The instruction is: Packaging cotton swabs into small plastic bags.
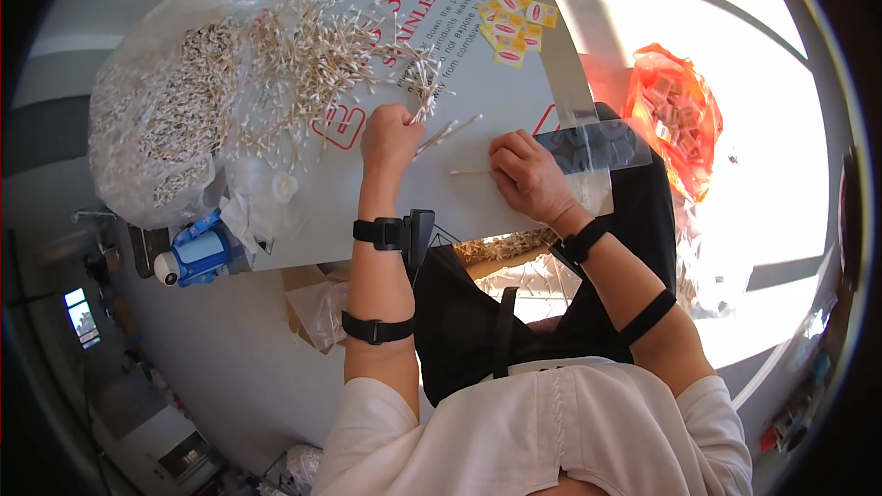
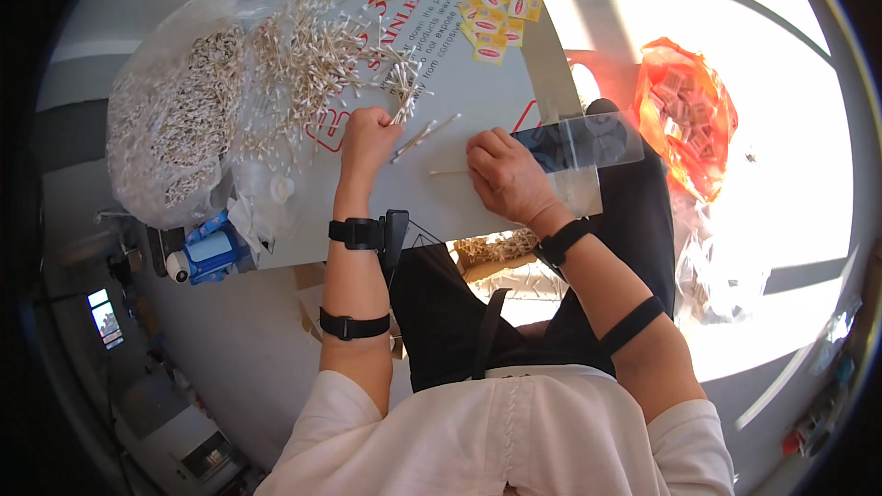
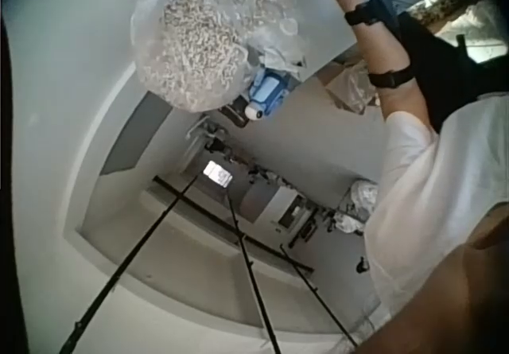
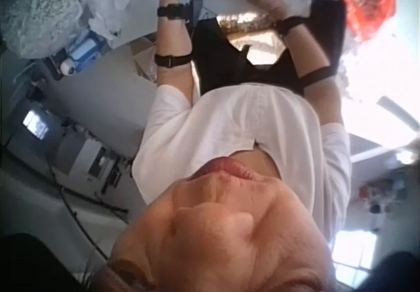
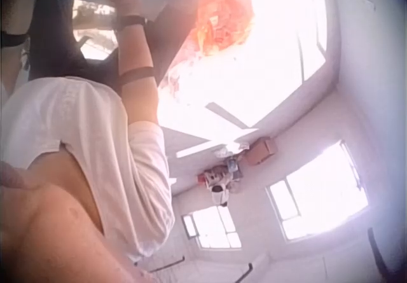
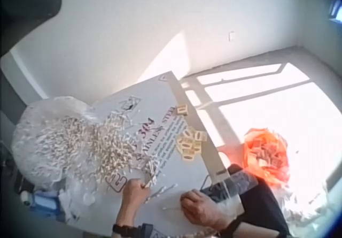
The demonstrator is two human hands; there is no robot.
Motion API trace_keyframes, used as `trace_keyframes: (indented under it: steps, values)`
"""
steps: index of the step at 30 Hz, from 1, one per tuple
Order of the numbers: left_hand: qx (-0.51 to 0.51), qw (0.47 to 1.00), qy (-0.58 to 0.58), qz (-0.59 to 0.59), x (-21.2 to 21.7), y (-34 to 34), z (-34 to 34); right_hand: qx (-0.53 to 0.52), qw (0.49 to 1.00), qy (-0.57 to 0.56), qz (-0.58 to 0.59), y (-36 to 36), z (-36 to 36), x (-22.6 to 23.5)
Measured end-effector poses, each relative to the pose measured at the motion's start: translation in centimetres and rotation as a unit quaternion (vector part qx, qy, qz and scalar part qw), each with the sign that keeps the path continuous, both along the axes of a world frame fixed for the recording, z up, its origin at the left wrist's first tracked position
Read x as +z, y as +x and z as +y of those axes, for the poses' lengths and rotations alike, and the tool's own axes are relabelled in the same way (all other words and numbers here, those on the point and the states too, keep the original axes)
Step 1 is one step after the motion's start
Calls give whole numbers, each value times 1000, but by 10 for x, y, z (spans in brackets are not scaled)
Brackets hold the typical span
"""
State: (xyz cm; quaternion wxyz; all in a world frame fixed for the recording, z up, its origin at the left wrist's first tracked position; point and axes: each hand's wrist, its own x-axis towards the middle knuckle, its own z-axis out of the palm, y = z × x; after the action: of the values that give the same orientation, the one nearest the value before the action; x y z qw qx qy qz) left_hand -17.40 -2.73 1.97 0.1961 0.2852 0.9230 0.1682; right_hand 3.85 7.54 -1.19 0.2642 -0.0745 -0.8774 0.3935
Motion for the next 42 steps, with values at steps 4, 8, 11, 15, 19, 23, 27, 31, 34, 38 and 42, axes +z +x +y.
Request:
trace_keyframes:
  steps: [4,8,11,15,19,23,27,31,34,38,42]
  values:
    - [11,999,-36,-17,9,-20,-1,3,1000,1,7,0,-1,2]
    - [-128,981,59,134,11,-27,11,5,1000,0,2,-1,-1,2]
    - [-166,973,-15,161,17,-13,25,1,1000,8,3,1,0,1]
    - [-144,978,11,151,4,12,34,-3,1000,3,8,0,0,-1]
    - [-130,975,66,167,-18,16,30,2,1000,-7,16,-4,-3,2]
    - [-165,970,103,148,-12,22,28,-8,1000,3,17,-1,-1,-4]
    - [-250,957,133,63,-2,21,20,-6,1000,8,23,-1,0,-5]
    - [-249,956,133,77,3,21,12,2,1000,-18,25,0,-1,-4]
    - [-230,953,148,132,3,29,-4,-69,965,-248,-42,4,-2,7]
    - [-265,944,92,173,0,60,-24,-208,976,-45,-47,-20,26,12]
    - [-232,948,81,202,-25,92,-28,-116,984,107,-86,-48,51,10]
